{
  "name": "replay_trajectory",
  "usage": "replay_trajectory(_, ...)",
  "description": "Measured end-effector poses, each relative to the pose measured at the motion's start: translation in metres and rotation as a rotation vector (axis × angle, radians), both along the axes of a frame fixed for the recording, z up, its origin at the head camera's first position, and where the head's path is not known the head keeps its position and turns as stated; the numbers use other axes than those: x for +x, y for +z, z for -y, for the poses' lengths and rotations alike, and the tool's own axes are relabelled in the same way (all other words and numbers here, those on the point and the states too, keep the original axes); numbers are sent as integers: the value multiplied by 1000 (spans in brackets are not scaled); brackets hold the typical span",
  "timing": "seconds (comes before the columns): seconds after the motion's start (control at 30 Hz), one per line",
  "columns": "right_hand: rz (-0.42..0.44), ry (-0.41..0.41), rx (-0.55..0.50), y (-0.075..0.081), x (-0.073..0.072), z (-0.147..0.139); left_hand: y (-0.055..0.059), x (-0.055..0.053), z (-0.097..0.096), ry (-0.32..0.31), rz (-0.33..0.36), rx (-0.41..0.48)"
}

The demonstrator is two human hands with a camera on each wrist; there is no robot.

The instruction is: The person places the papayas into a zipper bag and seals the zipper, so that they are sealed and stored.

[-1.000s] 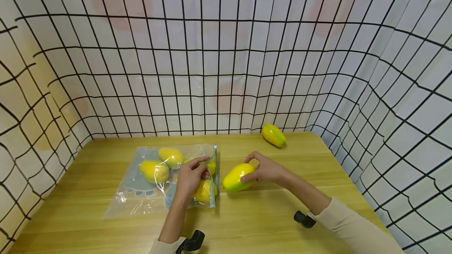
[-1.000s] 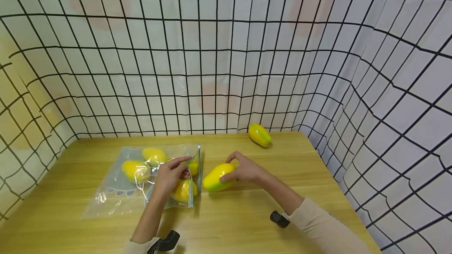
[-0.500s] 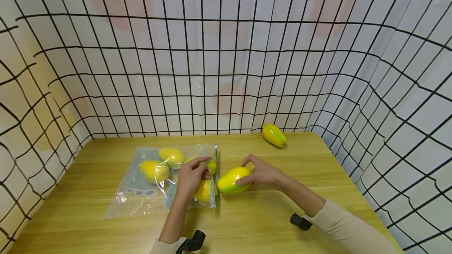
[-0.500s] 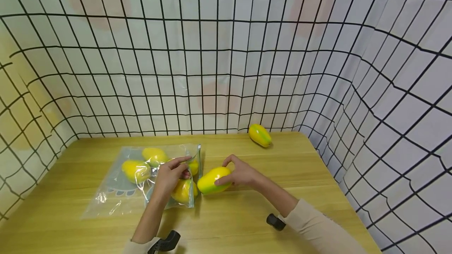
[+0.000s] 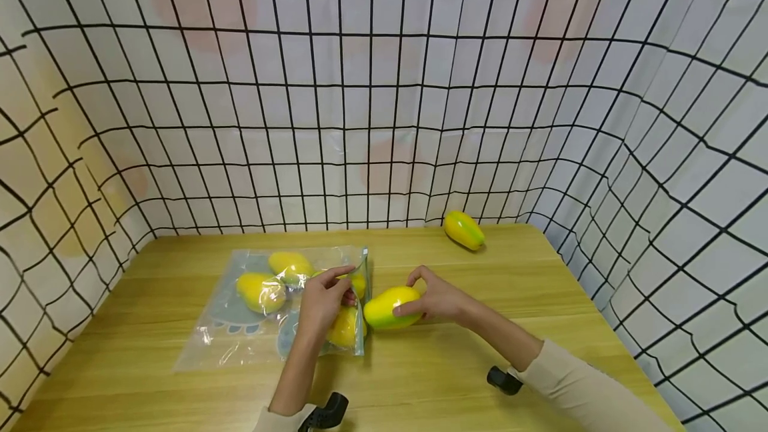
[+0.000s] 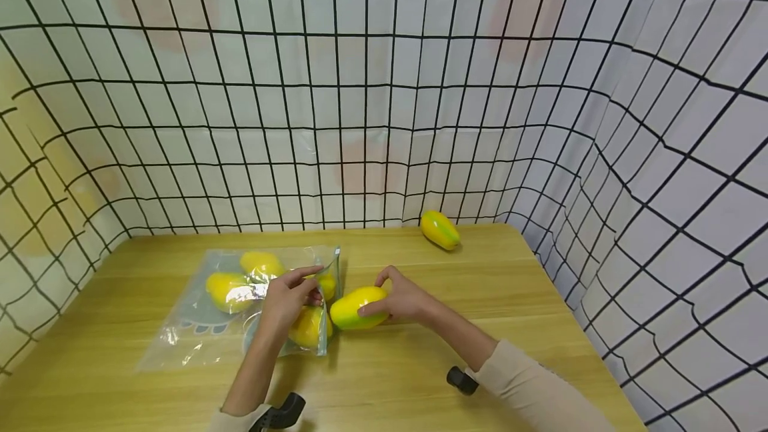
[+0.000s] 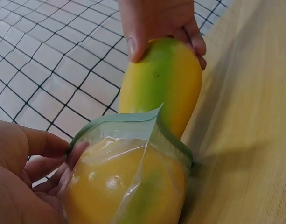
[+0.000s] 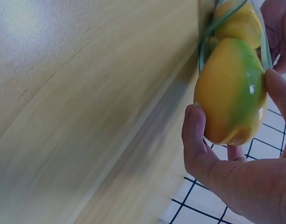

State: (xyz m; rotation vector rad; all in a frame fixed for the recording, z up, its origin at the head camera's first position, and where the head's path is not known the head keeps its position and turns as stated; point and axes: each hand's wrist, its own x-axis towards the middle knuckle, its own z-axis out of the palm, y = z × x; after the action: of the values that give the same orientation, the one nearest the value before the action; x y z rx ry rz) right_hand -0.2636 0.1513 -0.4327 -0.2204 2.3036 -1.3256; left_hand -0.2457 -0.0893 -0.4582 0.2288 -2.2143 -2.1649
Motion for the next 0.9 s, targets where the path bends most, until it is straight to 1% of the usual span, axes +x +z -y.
replay_trajectory(0.23,-3,2,-30,-3,-1,7,-1,-1,1,5,1,-11)
replay_trajectory(0.53,20,-4,-56,-7,0,14,2,0,1,13,-21,-9)
replay_trajectory(0.73,28,-7,-65,-11,1,20,4,2,0,22,-28,-7)
replay_trajectory(0.9,24,-22,-51,-10,2,25,5,2,-1,21,-31,-5)
